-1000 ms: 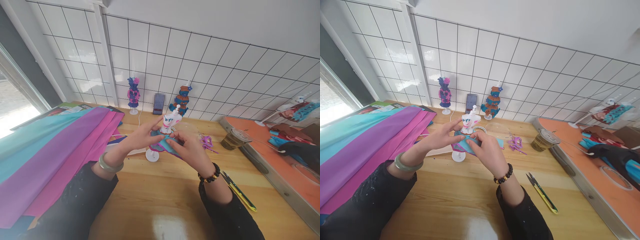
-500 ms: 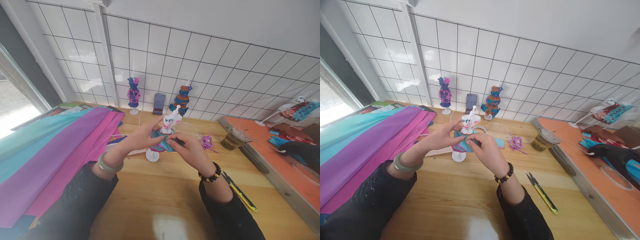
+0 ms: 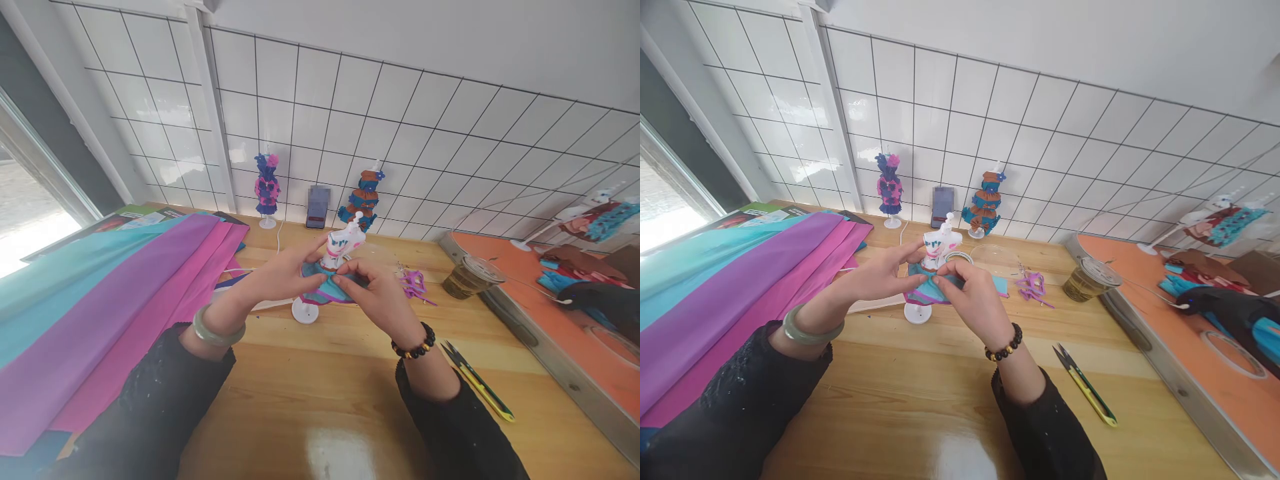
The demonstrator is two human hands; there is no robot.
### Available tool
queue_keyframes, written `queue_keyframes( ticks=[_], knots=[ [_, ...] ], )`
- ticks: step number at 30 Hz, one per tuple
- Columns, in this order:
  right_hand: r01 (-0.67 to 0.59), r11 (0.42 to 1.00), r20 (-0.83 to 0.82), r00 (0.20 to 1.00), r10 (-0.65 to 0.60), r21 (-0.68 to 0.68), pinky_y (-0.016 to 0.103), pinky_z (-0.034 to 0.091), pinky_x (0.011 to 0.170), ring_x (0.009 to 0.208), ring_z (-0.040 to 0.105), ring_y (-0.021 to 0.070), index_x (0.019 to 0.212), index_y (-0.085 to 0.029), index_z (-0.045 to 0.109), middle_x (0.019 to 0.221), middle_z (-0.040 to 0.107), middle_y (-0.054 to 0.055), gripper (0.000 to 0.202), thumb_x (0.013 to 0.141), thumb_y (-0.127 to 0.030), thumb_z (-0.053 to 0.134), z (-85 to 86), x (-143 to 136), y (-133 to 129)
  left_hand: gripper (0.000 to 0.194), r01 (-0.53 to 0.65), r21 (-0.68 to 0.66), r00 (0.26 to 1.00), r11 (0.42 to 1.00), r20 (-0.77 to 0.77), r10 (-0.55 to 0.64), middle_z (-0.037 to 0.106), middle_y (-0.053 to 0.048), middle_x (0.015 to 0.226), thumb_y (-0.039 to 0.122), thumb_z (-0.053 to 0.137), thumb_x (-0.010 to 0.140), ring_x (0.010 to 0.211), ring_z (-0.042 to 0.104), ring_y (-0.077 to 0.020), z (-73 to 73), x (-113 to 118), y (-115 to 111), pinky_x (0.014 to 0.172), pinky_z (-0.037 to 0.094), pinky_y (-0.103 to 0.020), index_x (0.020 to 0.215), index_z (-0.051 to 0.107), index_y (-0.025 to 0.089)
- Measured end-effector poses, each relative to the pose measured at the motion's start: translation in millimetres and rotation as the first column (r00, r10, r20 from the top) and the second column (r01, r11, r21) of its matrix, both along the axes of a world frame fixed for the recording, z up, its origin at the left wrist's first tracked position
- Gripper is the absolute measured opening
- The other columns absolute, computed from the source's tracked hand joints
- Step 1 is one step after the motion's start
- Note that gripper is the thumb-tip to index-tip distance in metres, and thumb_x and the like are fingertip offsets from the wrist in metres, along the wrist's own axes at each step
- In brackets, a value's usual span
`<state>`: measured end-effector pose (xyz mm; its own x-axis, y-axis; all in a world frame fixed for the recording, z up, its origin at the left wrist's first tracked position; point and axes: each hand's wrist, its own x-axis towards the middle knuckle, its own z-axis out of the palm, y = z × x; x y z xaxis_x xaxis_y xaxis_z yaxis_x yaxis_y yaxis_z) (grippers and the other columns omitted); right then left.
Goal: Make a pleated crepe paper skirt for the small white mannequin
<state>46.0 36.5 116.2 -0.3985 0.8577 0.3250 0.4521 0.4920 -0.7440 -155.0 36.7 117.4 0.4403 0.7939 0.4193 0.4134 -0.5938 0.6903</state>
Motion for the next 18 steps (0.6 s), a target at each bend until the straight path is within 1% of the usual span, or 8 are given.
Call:
queue_keyframes(
  ticks=[4, 7, 9, 11, 14, 16, 18],
  knots=[
    [0.003, 1.0, -0.016, 1.0, -0.003, -0.002, 0.028, 0.044, 0.06, 0.069, 0.057, 0.0153, 0.083, -0.02, 0.063, 0.077, 0.065, 0.002, 0.013, 0.082, -0.032, 0.058, -0.1, 0.1, 0.7, 0.052, 0.009, -0.005, 1.0, 1.0, -0.027, -0.009, 0.063, -0.001, 0.09, 0.028, 0.055, 0.082, 0.077, 0.056, -0.0147, 4.4, 0.5, -2.5, 0.069, 0.045, -0.025, 0.132, 0.042, 0.025],
    [-0.002, 1.0, -0.031, 1.0, 0.001, -0.017, 0.027, 0.044, 0.058, 0.067, 0.056, 0.0149, 0.082, -0.02, 0.061, 0.075, 0.063, 0.002, 0.014, 0.081, -0.033, 0.059, -0.6, 0.2, 1.8, 0.052, 0.028, -0.015, 0.999, 0.999, -0.028, -0.029, 0.063, -0.001, 0.09, 0.027, 0.054, 0.082, 0.073, 0.055, -0.0134, 7.0, 1.8, -3.5, 0.068, 0.044, -0.025, 0.132, 0.042, 0.025],
    [-0.002, 1.0, -0.029, 1.0, 0.002, -0.022, 0.026, 0.043, 0.056, 0.065, 0.055, 0.0144, 0.081, -0.02, 0.06, 0.073, 0.062, 0.001, 0.014, 0.081, -0.033, 0.06, -0.8, 0.1, 2.0, 0.052, 0.033, -0.016, 0.999, 0.999, -0.029, -0.034, 0.064, -0.002, 0.091, 0.03, 0.055, 0.083, 0.074, 0.055, -0.0136, 7.4, 3.0, -3.9, 0.068, 0.043, -0.025, 0.132, 0.042, 0.024],
    [0.016, 1.0, -0.016, 1.0, -0.016, -0.004, 0.025, 0.042, 0.056, 0.064, 0.054, 0.0137, 0.08, -0.02, 0.059, 0.071, 0.061, 0.0, 0.013, 0.08, -0.033, 0.06, -0.7, -0.2, 1.7, 0.051, -0.001, -0.009, 1.0, 1.0, -0.031, 0.001, 0.065, -0.002, 0.09, 0.036, 0.056, 0.082, 0.076, 0.057, -0.0146, 6.9, 4.3, -4.3, 0.068, 0.043, -0.025, 0.13, 0.044, 0.023],
    [0.061, 0.996, 0.018, 0.998, -0.062, 0.062, 0.025, 0.04, 0.056, 0.063, 0.052, 0.0132, 0.077, -0.019, 0.059, 0.069, 0.06, 0.0, 0.014, 0.08, -0.033, 0.061, -0.1, -0.5, 0.9, 0.045, -0.056, -0.018, 0.998, 0.998, -0.017, 0.056, 0.066, -0.003, 0.091, 0.044, 0.057, 0.081, 0.079, 0.058, -0.0155, 5.4, 5.8, -4.7, 0.069, 0.043, -0.025, 0.12, 0.052, 0.02],
    [0.073, 0.992, 0.04, 0.996, -0.077, 0.1, 0.025, 0.04, 0.056, 0.063, 0.053, 0.0134, 0.076, -0.019, 0.059, 0.069, 0.061, 0.0, 0.015, 0.081, -0.033, 0.06, 0.2, -0.2, 1.0, 0.04, -0.044, -0.035, 0.999, 0.998, 0.008, 0.045, 0.067, -0.003, 0.094, 0.044, 0.056, 0.082, 0.081, 0.059, -0.0154, 4.3, 6.7, -4.4, 0.071, 0.044, -0.025, 0.114, 0.055, 0.02],
    [0.049, 0.994, 0.051, 0.997, -0.054, 0.1, 0.026, 0.042, 0.057, 0.065, 0.055, 0.0142, 0.08, -0.02, 0.06, 0.071, 0.063, 0.001, 0.013, 0.082, -0.033, 0.059, 0.2, 0.6, 2.0, 0.039, -0.017, -0.042, 0.999, 0.999, 0.045, 0.019, 0.068, -0.003, 0.096, 0.042, 0.055, 0.083, 0.083, 0.06, -0.0153, 2.9, 7.6, -3.0, 0.072, 0.044, -0.025, 0.114, 0.056, 0.019]
  ],
)
